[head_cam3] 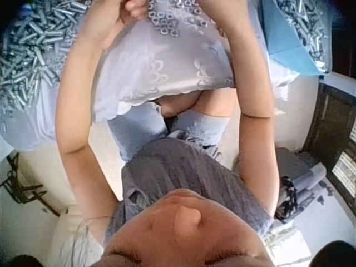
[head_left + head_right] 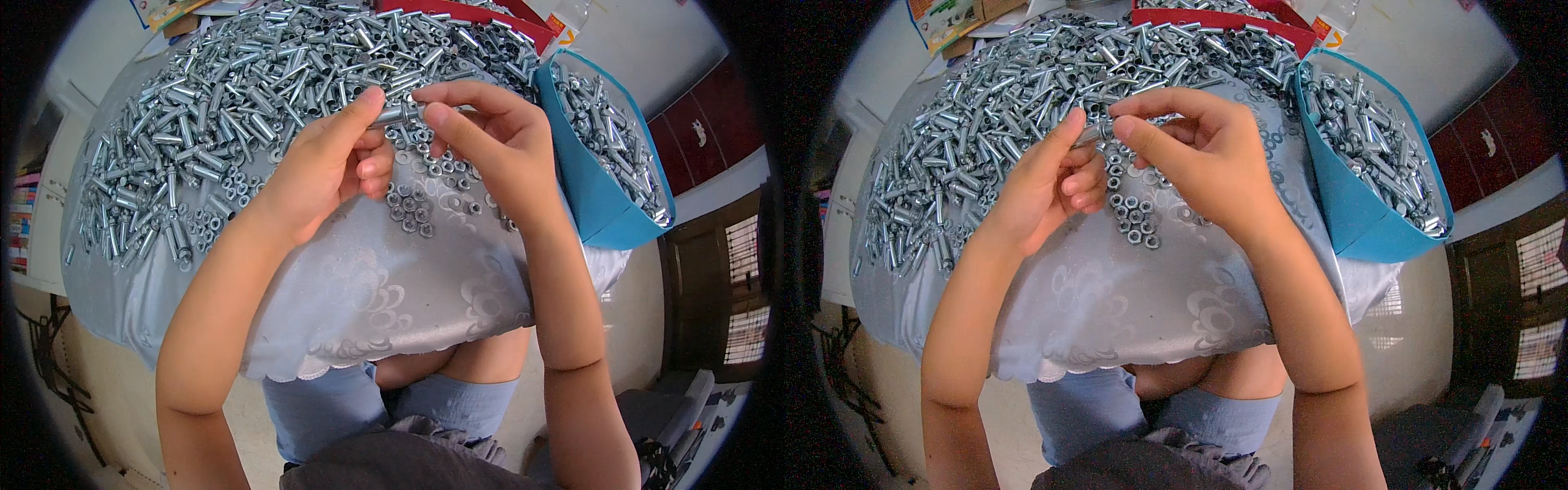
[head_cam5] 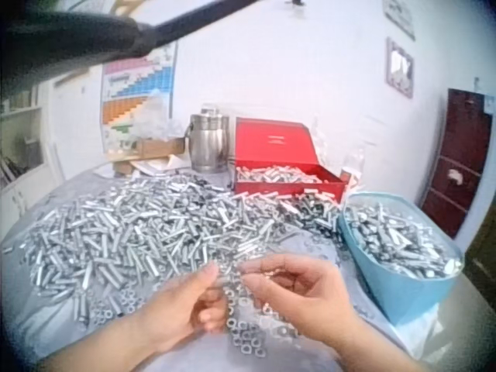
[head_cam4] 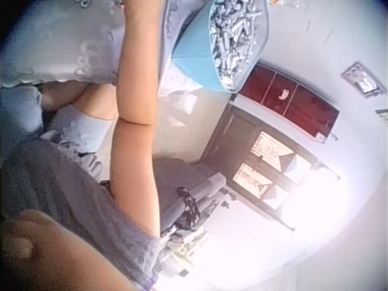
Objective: The person sits on the floor and repeatedly picks up metal bolts and washers from a large pile on a table. They thread the washers onto the bolts by hand and place the assembled fasteners into a blue container.
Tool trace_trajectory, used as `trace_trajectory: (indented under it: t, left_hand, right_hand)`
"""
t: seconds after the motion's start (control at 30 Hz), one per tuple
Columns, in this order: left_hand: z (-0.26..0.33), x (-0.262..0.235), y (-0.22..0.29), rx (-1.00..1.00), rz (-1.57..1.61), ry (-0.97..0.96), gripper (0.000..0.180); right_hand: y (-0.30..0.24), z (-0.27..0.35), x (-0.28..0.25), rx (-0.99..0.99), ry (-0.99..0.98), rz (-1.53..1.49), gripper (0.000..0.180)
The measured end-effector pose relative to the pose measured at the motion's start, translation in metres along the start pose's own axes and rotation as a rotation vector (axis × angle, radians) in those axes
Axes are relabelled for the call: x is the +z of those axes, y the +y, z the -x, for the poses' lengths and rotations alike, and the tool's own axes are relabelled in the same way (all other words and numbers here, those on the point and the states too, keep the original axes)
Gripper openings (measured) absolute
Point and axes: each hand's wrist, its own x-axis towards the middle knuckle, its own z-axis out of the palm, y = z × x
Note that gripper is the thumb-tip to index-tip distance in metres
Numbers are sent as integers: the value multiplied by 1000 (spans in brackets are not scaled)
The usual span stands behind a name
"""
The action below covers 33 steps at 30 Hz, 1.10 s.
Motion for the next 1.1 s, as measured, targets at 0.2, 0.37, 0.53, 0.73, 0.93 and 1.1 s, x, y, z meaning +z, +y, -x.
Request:
trace_trajectory:
  t: [0.2,0.37,0.53,0.73,0.93,1.1]
  left_hand:
    - [0,-1,-1,16,-66,15,49]
    - [1,-1,-1,14,-53,13,48]
    - [1,-3,-2,24,-67,-2,48]
    - [1,-2,0,13,-73,10,47]
    - [1,-5,-3,23,-143,22,48]
    - [1,-7,-1,97,-301,-14,49]
  right_hand:
    - [8,0,0,-128,29,168,18]
    - [8,-2,0,-125,31,119,19]
    - [10,-3,-2,-140,-12,13,26]
    - [11,-4,-3,-154,-15,5,25]
    - [9,-4,-2,-50,-24,76,16]
    - [6,-4,-3,82,-62,62,18]
